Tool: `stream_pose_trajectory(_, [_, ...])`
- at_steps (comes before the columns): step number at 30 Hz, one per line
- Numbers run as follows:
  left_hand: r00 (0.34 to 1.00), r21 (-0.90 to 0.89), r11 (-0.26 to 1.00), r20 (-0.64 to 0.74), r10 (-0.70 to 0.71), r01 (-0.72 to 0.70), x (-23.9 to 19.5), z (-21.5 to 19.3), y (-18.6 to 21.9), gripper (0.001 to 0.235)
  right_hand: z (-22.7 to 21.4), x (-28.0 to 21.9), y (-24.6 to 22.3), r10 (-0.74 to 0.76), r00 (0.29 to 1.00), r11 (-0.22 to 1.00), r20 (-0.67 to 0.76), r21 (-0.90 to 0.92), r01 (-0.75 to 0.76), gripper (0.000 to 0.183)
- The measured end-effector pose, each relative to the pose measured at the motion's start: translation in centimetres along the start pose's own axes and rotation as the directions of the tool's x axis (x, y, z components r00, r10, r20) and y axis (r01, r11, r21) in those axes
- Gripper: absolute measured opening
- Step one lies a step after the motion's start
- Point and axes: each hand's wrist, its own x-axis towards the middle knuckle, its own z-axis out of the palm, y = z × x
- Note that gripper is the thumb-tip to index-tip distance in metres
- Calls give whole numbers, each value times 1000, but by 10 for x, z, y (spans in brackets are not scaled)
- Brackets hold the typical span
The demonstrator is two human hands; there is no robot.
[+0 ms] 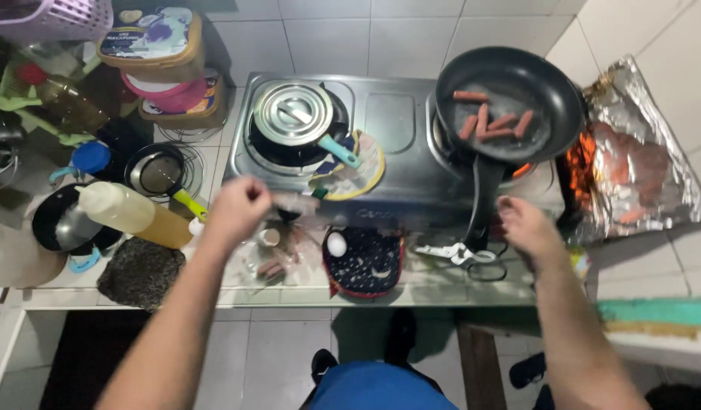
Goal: Frying sausages in a pan and cooking an egg in a skillet on a gas stove.
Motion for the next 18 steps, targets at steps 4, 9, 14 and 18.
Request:
stream_pose_trajectory(4, [990,-75,990,87,-113,120,-34,45,-91,19,136,-32,-134,468,878,749,-95,569,-338,45])
stream_pose_trajectory(9, [965,-244,944,-85,-247,220,-49,86,-150,19,179,-28,-97,230,955,795,-188,602,-73,26])
stream_pose_trajectory(14, [946,-316,906,-64,-317,282,-59,87,-153,18,185,-17,-97,185,945,833,-271,554,-4,20])
stream_pose_trajectory(18, [956,-267,939,-133,-260,218,-53,91,-169,19,171,-10,-96,177,958,786,-227,619,1,21])
